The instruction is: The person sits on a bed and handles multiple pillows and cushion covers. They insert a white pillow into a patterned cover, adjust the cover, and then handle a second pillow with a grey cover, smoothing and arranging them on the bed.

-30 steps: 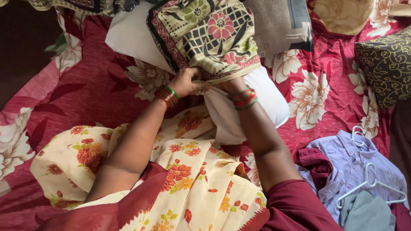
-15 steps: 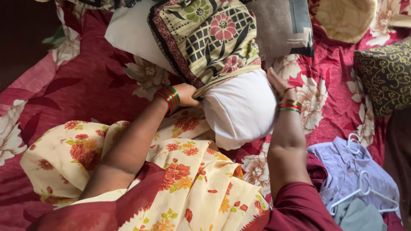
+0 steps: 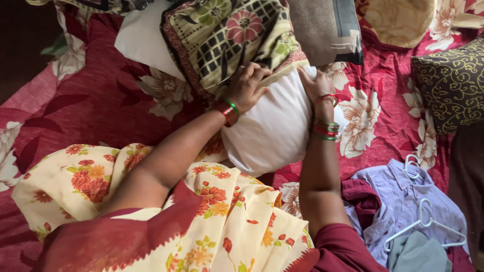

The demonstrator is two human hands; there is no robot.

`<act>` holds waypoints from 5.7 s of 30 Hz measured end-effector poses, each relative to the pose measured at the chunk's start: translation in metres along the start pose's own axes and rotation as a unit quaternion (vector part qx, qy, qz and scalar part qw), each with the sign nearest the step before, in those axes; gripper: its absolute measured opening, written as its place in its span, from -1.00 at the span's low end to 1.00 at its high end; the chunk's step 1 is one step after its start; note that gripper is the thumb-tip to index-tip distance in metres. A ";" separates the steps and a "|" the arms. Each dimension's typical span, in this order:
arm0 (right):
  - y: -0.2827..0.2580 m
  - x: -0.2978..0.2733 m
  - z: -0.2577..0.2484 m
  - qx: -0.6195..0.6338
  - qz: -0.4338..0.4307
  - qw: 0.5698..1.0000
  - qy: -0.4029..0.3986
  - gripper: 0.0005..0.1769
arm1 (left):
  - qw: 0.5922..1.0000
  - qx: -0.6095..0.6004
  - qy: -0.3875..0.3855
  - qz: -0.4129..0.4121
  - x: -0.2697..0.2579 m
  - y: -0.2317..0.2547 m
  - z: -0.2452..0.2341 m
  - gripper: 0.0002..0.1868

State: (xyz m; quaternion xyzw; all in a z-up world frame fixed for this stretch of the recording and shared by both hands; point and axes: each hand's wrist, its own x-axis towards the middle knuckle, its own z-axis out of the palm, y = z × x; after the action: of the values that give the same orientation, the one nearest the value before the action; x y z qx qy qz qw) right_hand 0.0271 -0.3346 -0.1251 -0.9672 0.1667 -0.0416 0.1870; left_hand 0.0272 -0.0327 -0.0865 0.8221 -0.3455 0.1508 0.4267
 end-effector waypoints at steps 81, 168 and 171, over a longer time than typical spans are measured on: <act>-0.116 -0.073 0.060 0.134 -0.245 0.945 -0.171 -0.23 | 0.920 -0.113 -0.112 -0.359 -0.084 -0.200 0.082 -0.09; -0.189 -0.040 0.057 -0.069 -0.414 0.894 0.155 -0.47 | 0.936 -0.242 0.062 -0.246 -0.033 -0.091 -0.045 -0.45; -0.165 -0.068 0.045 0.054 -0.467 0.877 0.096 -0.49 | 0.887 -0.275 0.175 -0.327 -0.058 -0.132 -0.037 -0.56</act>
State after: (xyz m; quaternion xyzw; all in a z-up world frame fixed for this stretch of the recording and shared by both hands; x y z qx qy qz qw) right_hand 0.0203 -0.1519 -0.1063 -0.9124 -0.2899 -0.2257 0.1804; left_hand 0.0792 0.0752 -0.1746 0.6985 -0.0046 0.0427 0.7143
